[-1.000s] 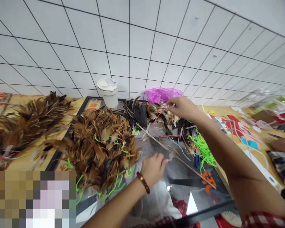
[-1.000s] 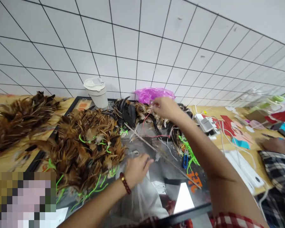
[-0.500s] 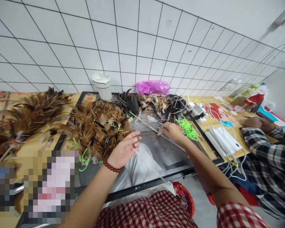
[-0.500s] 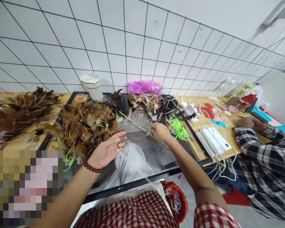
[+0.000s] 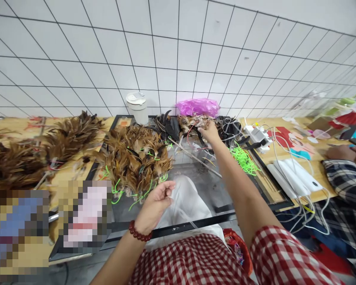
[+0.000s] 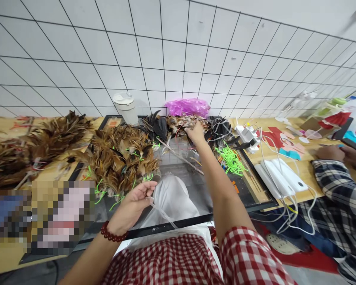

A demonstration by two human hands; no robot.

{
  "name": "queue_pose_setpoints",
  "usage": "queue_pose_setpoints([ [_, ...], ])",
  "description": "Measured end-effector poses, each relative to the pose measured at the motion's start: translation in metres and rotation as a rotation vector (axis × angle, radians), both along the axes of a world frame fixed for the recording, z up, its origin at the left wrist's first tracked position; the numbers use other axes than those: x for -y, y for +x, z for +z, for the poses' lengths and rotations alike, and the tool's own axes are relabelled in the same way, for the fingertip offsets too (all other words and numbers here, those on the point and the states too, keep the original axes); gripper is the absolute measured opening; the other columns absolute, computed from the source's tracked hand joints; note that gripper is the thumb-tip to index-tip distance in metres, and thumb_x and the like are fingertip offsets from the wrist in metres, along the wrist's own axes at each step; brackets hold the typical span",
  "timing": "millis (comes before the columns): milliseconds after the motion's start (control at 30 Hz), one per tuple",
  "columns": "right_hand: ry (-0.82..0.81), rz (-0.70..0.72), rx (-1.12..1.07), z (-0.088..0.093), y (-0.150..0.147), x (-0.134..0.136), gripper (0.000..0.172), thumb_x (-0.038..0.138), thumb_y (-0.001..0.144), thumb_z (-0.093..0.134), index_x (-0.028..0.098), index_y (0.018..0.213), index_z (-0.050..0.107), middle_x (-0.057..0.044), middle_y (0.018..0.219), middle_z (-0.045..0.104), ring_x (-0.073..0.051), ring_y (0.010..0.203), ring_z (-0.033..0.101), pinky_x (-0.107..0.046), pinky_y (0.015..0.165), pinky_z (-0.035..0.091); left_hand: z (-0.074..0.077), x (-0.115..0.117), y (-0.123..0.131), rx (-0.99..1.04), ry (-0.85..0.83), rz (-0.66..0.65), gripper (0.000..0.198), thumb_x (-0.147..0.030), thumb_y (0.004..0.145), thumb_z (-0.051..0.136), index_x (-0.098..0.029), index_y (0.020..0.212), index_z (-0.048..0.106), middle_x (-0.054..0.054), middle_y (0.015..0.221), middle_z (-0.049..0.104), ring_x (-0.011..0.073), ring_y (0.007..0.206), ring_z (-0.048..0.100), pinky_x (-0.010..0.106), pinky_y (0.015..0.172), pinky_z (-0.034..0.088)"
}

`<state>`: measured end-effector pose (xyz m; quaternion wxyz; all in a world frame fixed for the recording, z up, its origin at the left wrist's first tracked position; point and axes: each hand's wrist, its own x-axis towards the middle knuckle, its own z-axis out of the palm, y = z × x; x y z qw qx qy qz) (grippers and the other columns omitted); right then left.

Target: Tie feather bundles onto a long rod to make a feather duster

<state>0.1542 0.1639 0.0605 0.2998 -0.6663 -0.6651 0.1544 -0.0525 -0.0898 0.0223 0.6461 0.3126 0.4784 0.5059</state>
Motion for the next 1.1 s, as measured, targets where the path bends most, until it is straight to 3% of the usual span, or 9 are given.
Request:
queue_pose_setpoints([
  [100, -0.157, 0.267, 0.315, -0.010, 0.014, 0.037, 0.040, 0.044, 0.078, 0.061, 0.015, 0.105, 0.060, -0.012, 0.108, 0.065, -0.022, 0.098, 0.060, -0.029, 0.083, 0.043, -0.003, 0.000, 0.000, 0.007, -0.061, 0.111, 0.034, -0.008, 0.057, 0.069, -0.016, 0.090, 0.069, 0.002, 0.083, 0.055, 0.0090, 0.073, 0.047, 0.019, 0.062, 0.038],
  [167, -0.246, 0.326, 0.456, -0.021, 0.019, 0.072, 0.047, 0.054, 0.076, 0.061, 0.018, 0.106, 0.059, -0.012, 0.107, 0.065, -0.024, 0.094, 0.062, -0.030, 0.078, 0.044, -0.003, -0.004, 0.001, 0.043, -0.105, 0.147, 0.032, -0.012, 0.058, 0.070, -0.015, 0.089, 0.068, 0.002, 0.084, 0.056, 0.0071, 0.068, 0.047, 0.017, 0.055, 0.034],
  [267, -0.305, 0.345, 0.590, -0.032, 0.024, 0.108, 0.034, 0.047, 0.082, 0.055, 0.019, 0.101, 0.059, -0.013, 0.103, 0.067, -0.025, 0.091, 0.063, -0.030, 0.072, 0.043, -0.001, -0.010, 0.006, 0.085, -0.128, 0.132, 0.034, -0.013, 0.056, 0.073, -0.015, 0.090, 0.067, 0.001, 0.084, 0.055, 0.0044, 0.060, 0.044, 0.016, 0.048, 0.029],
  [367, -0.226, 0.264, 0.551, -0.023, 0.035, 0.111, 0.023, 0.032, 0.091, 0.041, 0.020, 0.098, 0.059, -0.011, 0.097, 0.068, -0.023, 0.088, 0.064, -0.029, 0.071, 0.040, 0.003, -0.013, 0.010, 0.111, -0.129, 0.089, 0.036, -0.013, 0.055, 0.075, -0.014, 0.090, 0.066, 0.000, 0.082, 0.054, 0.0027, 0.055, 0.040, 0.015, 0.043, 0.024],
  [533, -0.065, 0.232, 0.237, -0.002, 0.054, 0.105, 0.019, 0.028, 0.089, 0.040, 0.019, 0.090, 0.057, -0.007, 0.080, 0.064, -0.019, 0.076, 0.058, -0.028, 0.068, 0.038, 0.005, -0.010, 0.011, 0.178, -0.122, 0.098, 0.043, -0.004, 0.051, 0.074, -0.015, 0.091, 0.067, 0.001, 0.088, 0.056, 0.0044, 0.066, 0.047, 0.014, 0.053, 0.038],
  [633, -0.251, 0.224, -0.269, -0.014, 0.049, 0.129, 0.016, 0.036, 0.084, 0.046, 0.021, 0.085, 0.051, 0.002, 0.066, 0.051, -0.012, 0.055, 0.045, -0.023, 0.052, 0.033, 0.004, -0.015, 0.009, 0.291, -0.133, 0.112, 0.053, 0.009, 0.043, 0.066, -0.015, 0.091, 0.067, 0.002, 0.093, 0.058, 0.0050, 0.070, 0.049, 0.015, 0.060, 0.042],
  [800, -0.599, 0.183, -1.024, -0.031, 0.025, 0.180, 0.040, 0.044, 0.069, 0.069, 0.023, 0.097, 0.049, 0.011, 0.059, 0.029, -0.004, 0.043, 0.021, -0.017, 0.041, 0.014, 0.008, -0.040, 0.015, 0.471, -0.135, 0.204, 0.042, 0.009, 0.051, 0.061, -0.013, 0.086, 0.065, 0.002, 0.082, 0.056, 0.0036, 0.060, 0.045, 0.014, 0.048, 0.033],
  [1000, -0.615, 0.280, -1.114, -0.026, -0.004, 0.199, 0.049, 0.043, 0.065, 0.076, 0.022, 0.104, 0.055, 0.011, 0.056, 0.029, -0.003, 0.041, 0.019, -0.017, 0.037, 0.012, 0.021, -0.052, 0.031, 0.544, -0.050, 0.159, 0.039, 0.009, 0.053, 0.062, -0.013, 0.086, 0.065, 0.001, 0.078, 0.057, 0.0033, 0.059, 0.045, 0.015, 0.048, 0.033],
  [1100, -0.663, 0.352, -1.021, -0.029, -0.014, 0.194, 0.040, 0.044, 0.062, 0.077, 0.018, 0.086, 0.057, 0.011, 0.053, 0.032, -0.002, 0.040, 0.021, -0.017, 0.036, 0.014, 0.024, -0.046, 0.033, 0.533, -0.038, 0.156, 0.039, 0.007, 0.054, 0.064, -0.013, 0.087, 0.065, 0.001, 0.080, 0.057, 0.0039, 0.060, 0.047, 0.015, 0.047, 0.033],
])
